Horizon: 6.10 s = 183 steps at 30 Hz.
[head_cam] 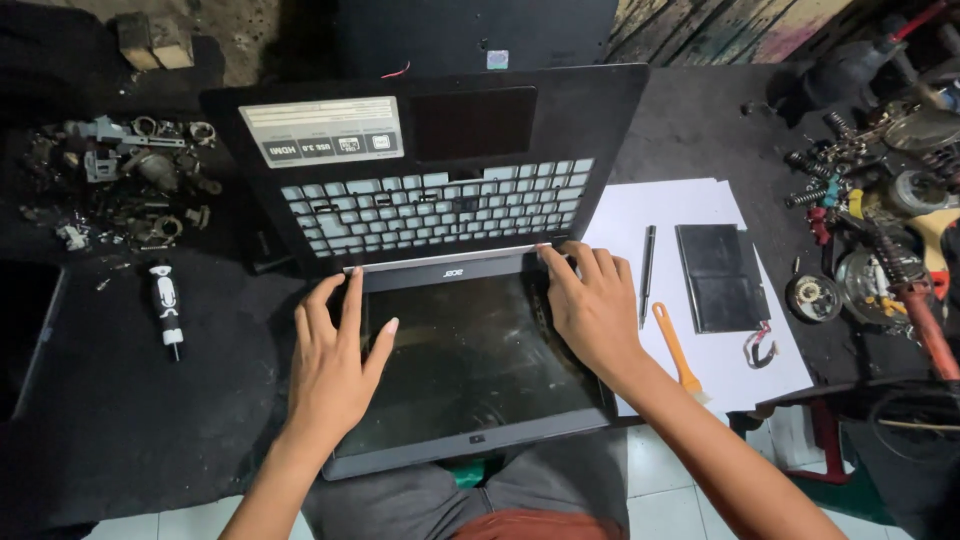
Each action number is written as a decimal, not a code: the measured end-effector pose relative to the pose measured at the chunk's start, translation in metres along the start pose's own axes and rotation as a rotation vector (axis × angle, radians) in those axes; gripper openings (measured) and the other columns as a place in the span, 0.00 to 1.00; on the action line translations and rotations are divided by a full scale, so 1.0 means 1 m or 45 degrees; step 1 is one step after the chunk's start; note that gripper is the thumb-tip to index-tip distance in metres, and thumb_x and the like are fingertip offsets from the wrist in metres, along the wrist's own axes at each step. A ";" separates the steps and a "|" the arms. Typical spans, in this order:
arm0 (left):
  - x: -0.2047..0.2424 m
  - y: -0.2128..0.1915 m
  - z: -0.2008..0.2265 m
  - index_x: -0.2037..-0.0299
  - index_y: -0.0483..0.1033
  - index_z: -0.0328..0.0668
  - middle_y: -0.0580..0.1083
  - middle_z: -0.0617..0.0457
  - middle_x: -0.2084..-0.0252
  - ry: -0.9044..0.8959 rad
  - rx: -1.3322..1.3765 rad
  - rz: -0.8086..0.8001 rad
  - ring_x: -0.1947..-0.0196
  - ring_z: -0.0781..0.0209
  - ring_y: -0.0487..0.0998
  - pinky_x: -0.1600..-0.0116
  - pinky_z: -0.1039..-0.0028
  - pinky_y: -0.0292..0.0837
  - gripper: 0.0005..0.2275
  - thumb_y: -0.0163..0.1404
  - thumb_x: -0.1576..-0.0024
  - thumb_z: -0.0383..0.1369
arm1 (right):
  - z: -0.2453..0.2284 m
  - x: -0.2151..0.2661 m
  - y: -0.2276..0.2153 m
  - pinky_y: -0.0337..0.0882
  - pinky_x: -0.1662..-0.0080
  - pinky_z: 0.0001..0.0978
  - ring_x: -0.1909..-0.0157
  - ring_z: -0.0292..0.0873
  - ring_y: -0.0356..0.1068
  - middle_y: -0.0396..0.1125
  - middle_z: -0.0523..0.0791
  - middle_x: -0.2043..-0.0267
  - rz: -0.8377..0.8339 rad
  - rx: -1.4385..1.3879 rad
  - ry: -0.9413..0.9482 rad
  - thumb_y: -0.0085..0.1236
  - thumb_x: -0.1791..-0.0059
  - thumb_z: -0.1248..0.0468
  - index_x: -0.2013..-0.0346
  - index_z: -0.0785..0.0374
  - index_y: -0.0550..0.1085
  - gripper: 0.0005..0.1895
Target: The person assembles a laptop by attaching a metal bar to the internal chassis and connecting the screen assembly. They then place the battery into the laptop and close the lid.
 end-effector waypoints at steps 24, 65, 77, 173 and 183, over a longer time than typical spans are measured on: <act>-0.001 0.004 -0.007 0.28 0.61 0.36 0.64 0.38 0.38 0.154 -0.134 0.057 0.41 0.40 0.68 0.43 0.56 0.74 0.31 0.48 0.37 0.47 | -0.010 -0.007 0.009 0.65 0.39 0.45 0.41 0.47 0.69 0.70 0.45 0.47 -0.103 0.089 -0.205 0.59 0.52 0.69 0.46 0.53 0.78 0.19; -0.075 -0.038 -0.048 0.33 0.60 0.26 0.67 0.31 0.34 -0.313 0.659 -0.204 0.34 0.34 0.68 0.35 0.49 0.67 0.37 0.66 0.49 0.35 | 0.041 -0.071 0.016 0.73 0.41 0.44 0.38 0.53 0.68 0.66 0.55 0.41 -0.556 -1.443 0.507 0.69 0.60 0.79 0.38 0.69 0.60 0.40; -0.062 -0.006 -0.053 0.29 0.56 0.32 0.64 0.32 0.30 -0.466 0.693 -0.115 0.31 0.35 0.64 0.32 0.46 0.62 0.39 0.65 0.47 0.39 | 0.031 -0.074 0.006 0.69 0.37 0.50 0.34 0.58 0.65 0.66 0.56 0.39 -0.565 -1.399 0.561 0.70 0.59 0.76 0.37 0.68 0.59 0.40; -0.114 -0.010 0.031 0.57 0.85 0.48 0.79 0.47 0.58 0.119 0.382 -0.516 0.53 0.46 0.80 0.51 0.59 0.78 0.08 0.55 0.38 0.37 | 0.016 -0.090 0.010 0.75 0.56 0.42 0.59 0.51 0.76 0.74 0.48 0.65 -0.708 -0.694 0.068 0.60 0.47 0.61 0.60 0.62 0.83 0.09; -0.115 -0.036 0.008 0.60 0.86 0.44 0.81 0.48 0.62 0.014 0.298 -0.603 0.56 0.49 0.83 0.54 0.65 0.79 0.05 0.57 0.40 0.33 | -0.031 -0.111 0.026 0.75 0.60 0.46 0.64 0.54 0.77 0.75 0.50 0.67 -0.759 -0.956 0.033 0.62 0.48 0.64 0.62 0.64 0.82 0.07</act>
Point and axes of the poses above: each hand's wrist, its own x-axis away from the middle knuckle, its own y-axis out of the palm, z = x × y, the point moved 2 cm from there along -x, towards the middle knuckle
